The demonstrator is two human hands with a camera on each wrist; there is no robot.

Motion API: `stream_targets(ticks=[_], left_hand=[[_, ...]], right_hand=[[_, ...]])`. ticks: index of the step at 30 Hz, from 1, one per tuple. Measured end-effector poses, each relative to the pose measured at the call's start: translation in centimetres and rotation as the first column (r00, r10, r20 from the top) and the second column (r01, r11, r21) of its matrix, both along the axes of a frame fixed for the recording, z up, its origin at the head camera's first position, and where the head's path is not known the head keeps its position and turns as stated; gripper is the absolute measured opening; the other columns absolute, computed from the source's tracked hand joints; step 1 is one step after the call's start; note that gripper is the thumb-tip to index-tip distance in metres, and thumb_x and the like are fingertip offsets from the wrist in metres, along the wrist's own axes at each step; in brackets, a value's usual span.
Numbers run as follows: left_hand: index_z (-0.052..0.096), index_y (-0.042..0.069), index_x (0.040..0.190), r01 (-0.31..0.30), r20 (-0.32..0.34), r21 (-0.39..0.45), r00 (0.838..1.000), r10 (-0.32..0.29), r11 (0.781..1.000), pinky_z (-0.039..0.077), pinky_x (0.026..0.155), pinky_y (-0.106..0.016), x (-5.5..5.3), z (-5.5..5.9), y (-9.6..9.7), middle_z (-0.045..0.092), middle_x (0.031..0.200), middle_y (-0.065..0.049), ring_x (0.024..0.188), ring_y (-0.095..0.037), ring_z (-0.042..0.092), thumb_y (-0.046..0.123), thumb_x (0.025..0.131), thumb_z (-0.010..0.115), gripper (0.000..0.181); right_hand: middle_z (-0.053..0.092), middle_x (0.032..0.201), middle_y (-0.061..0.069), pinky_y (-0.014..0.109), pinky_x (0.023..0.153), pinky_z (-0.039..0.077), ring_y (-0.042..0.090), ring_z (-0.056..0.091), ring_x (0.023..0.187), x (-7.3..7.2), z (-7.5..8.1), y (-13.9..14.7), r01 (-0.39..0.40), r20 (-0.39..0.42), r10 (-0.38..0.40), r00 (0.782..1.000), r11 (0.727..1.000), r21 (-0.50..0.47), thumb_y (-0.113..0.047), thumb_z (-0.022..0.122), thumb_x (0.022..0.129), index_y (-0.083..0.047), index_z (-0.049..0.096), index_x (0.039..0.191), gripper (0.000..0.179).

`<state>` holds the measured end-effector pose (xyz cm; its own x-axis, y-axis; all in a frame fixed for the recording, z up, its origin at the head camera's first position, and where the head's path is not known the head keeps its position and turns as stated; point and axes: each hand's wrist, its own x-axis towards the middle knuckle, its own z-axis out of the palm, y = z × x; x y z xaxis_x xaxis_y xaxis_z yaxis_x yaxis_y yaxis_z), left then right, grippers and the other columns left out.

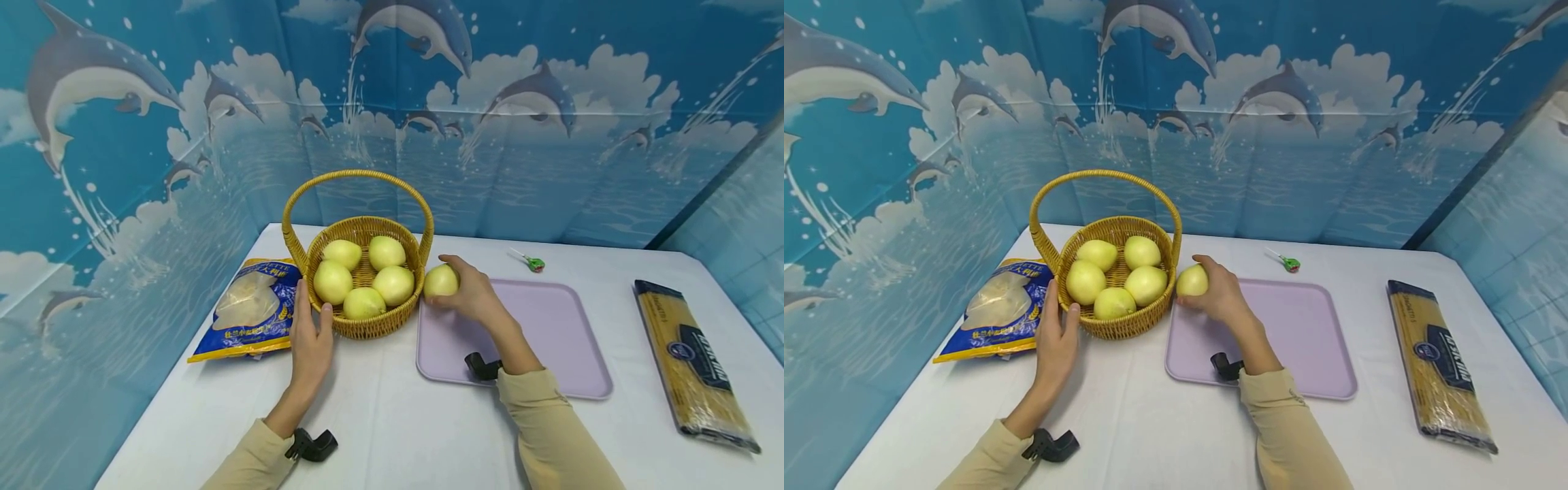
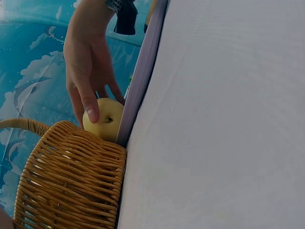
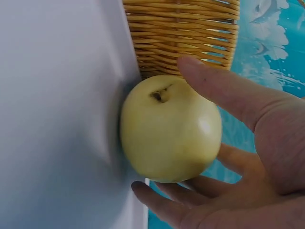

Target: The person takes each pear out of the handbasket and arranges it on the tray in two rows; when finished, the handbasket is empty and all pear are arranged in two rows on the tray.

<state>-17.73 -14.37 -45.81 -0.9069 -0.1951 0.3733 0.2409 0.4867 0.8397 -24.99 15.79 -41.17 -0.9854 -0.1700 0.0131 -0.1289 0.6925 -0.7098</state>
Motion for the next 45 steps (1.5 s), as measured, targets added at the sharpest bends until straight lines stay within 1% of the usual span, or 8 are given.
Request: stream_targets(ticks=[10,17,21,26,30,37,41,45], left_hand=[[0.018,0.002,0.168,-0.01,-0.004,-0.001,1.0,0.01,1.0,0.015,0.133,-0.055,-0.1,-0.1,-0.4,0.016,0.176,-0.019,0.163,-0.036,0.014,0.027,0.113,0.046,0.067],[0.019,0.002,0.168,-0.008,-0.003,0.003,1.0,0.008,1.0,0.015,0.133,-0.054,-0.1,0.0,-0.4,0.016,0.176,-0.019,0.164,-0.034,0.014,0.027,0.113,0.047,0.067],[0.019,0.001,0.168,-0.011,-0.001,0.001,1.0,0.011,1.0,0.015,0.133,-0.054,-0.2,0.0,-0.5,0.016,0.176,-0.019,0.163,-0.034,0.014,0.026,0.113,0.047,0.067],[0.018,0.001,0.168,-0.014,0.003,-0.002,1.0,0.014,1.0,0.015,0.133,-0.055,-0.1,0.0,-0.6,0.016,0.176,-0.02,0.163,-0.035,0.014,0.027,0.113,0.047,0.067],[0.018,0.002,0.168,-0.012,0.01,0.002,1.0,0.012,1.0,0.015,0.133,-0.055,-0.1,0.0,-0.7,0.015,0.176,-0.019,0.163,-0.035,0.014,0.027,0.113,0.047,0.067],[0.017,0.003,0.168,-0.005,0.019,0.006,1.0,0.005,1.0,0.015,0.133,-0.055,-0.1,-0.2,-0.6,0.015,0.176,-0.019,0.164,-0.034,0.013,0.028,0.113,0.047,0.068],[0.018,0.002,0.168,0.0,0.012,0.002,1.0,0.0,1.0,0.015,0.133,-0.054,-0.1,-0.2,-0.5,0.016,0.176,-0.019,0.163,-0.034,0.014,0.028,0.113,0.047,0.068],[0.017,0.002,0.168,0.002,0.017,-0.006,1.0,-0.002,1.0,0.014,0.133,-0.054,-0.2,-0.3,-0.3,0.015,0.176,-0.019,0.163,-0.036,0.014,0.028,0.113,0.047,0.068]], right_hand=[[0.049,0.157,0.025,0.065,0.114,0.043,0.049,0.047,0.142,0.4,2.1,0.1,0.016,0.037,-0.018,0.999,0.999,0.046,-0.026,0.089,0.086,-0.009,0.038,0.162,0.094],[0.044,0.163,0.023,0.067,0.115,0.041,0.048,0.044,0.146,1.1,4.2,0.2,0.02,-0.007,-0.02,1.0,0.998,0.058,-0.033,0.084,0.09,-0.008,0.038,0.162,0.089],[0.046,0.162,0.022,0.066,0.115,0.042,0.048,0.047,0.144,1.9,5.5,-0.1,-0.001,-0.041,0.003,0.999,0.998,0.055,-0.036,0.083,0.092,-0.009,0.04,0.162,0.086],[0.05,0.16,0.018,0.064,0.112,0.047,0.049,0.053,0.138,3.1,6.8,-1.2,-0.065,-0.055,0.065,0.996,0.998,0.012,-0.035,0.082,0.093,-0.01,0.046,0.158,0.078],[0.054,0.156,0.017,0.062,0.112,0.047,0.046,0.054,0.139,3.7,6.8,-2.2,-0.137,-0.044,0.137,0.99,0.99,-0.007,-0.032,0.082,0.093,-0.009,0.053,0.154,0.071],[0.062,0.148,0.016,0.058,0.108,0.049,0.038,0.056,0.137,4.3,5.9,-4.3,-0.247,-0.032,0.246,0.969,0.969,-0.025,-0.031,0.083,0.092,-0.008,0.058,0.15,0.066],[0.063,0.146,0.016,0.053,0.104,0.053,0.035,0.06,0.131,4.6,5.5,-5.4,-0.255,-0.055,0.253,0.966,0.966,-0.037,-0.028,0.084,0.092,-0.005,0.057,0.149,0.067],[0.067,0.137,0.016,0.048,0.095,0.056,0.034,0.064,0.12,4.6,5.3,-6.1,-0.196,-0.103,0.194,0.976,0.981,-0.009,-0.026,0.084,0.091,-0.003,0.058,0.147,0.066]])
